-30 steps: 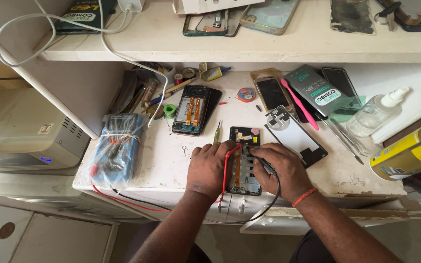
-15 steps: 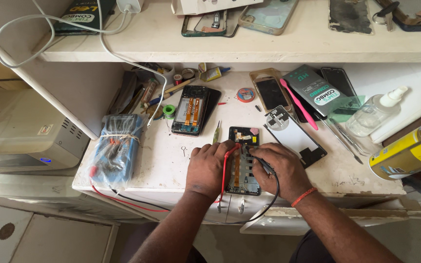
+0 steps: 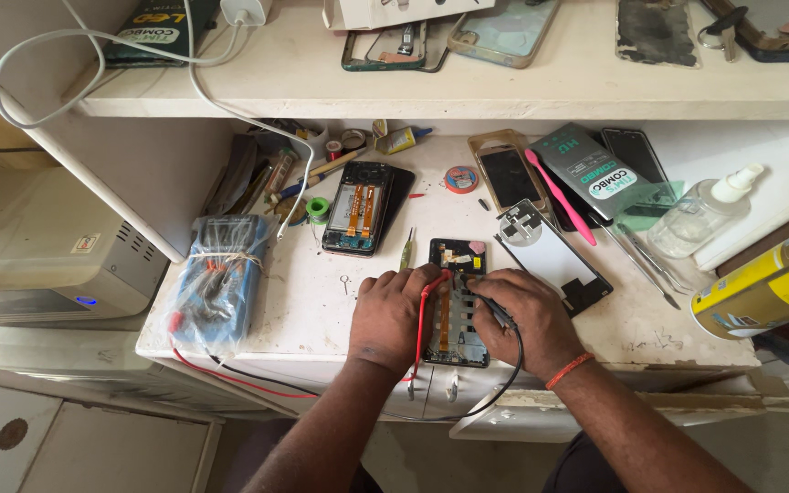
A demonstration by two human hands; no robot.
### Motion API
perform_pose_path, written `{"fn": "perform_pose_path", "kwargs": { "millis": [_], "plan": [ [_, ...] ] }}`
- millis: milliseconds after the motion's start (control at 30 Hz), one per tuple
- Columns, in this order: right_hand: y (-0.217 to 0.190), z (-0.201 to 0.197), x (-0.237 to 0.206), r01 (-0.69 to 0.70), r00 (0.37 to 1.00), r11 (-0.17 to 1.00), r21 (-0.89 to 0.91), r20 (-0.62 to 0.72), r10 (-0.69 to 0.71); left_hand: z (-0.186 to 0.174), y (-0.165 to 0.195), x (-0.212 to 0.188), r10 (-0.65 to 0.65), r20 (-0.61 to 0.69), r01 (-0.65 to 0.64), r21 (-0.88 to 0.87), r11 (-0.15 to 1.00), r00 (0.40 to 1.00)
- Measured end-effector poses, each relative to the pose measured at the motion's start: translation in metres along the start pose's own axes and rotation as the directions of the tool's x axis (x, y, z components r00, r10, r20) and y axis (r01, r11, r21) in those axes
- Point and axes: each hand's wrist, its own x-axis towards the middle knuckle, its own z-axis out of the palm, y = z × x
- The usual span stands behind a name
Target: The person uses a multimeter to test electrical continuity on a disassembled mobile phone. They hold the phone frame with one hand and probe various points on the internal circuitry with the multimeter leads, moving the probes across different areas throughout the clip.
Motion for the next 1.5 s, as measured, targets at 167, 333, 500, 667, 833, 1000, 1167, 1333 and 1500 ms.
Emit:
{"fn": "perform_pose_path", "kwargs": {
  "millis": [167,333,500,667,833,1000,1167,1333,1500],
  "plan": [
    [0.0006,0.0007,-0.0008,0.001,1.000,1.000,0.003,0.000,-0.001,-0.0001,0.0007,0.0006,-0.013,0.008,0.013,-0.012,1.000,1.000],
    [0.0005,0.0005,-0.0008,0.001,1.000,1.000,-0.003,0.001,-0.001,-0.0003,0.0007,0.0012,-0.005,0.001,0.005,-0.005,1.000,1.000],
    [-0.0003,0.0006,-0.0006,-0.004,1.000,1.000,-0.003,-0.004,0.004,-0.0009,0.0002,0.0007,-0.013,0.007,0.013,-0.012,1.000,1.000],
    [-0.0004,0.0003,-0.0003,-0.003,1.000,1.000,0.005,-0.002,0.003,-0.0018,-0.0002,0.0010,-0.014,0.030,0.014,0.006,1.000,0.999],
    [-0.0002,0.0001,0.0007,0.003,1.000,1.000,0.010,-0.001,-0.003,-0.0018,0.0000,0.0024,-0.032,0.039,0.032,0.009,0.999,0.999],
    [-0.0012,-0.0004,0.0013,-0.004,1.000,1.000,0.016,0.000,0.004,-0.0011,0.0000,0.0018,-0.035,0.029,0.034,0.007,0.999,0.999],
    [-0.0023,-0.0008,0.0009,-0.010,1.000,1.000,0.016,-0.012,0.010,0.0007,-0.0009,0.0019,-0.033,0.017,0.033,-0.007,0.999,0.999],
    [-0.0009,-0.0009,0.0000,-0.032,0.999,0.999,0.012,-0.033,0.033,0.0021,-0.0012,0.0017,-0.025,0.006,0.025,-0.001,1.000,1.000],
    [0.0021,-0.0022,-0.0029,0.026,0.999,1.000,0.000,-0.039,-0.026,0.0014,-0.0014,0.0018,-0.005,-0.008,0.005,-0.005,1.000,1.000]
  ]
}}
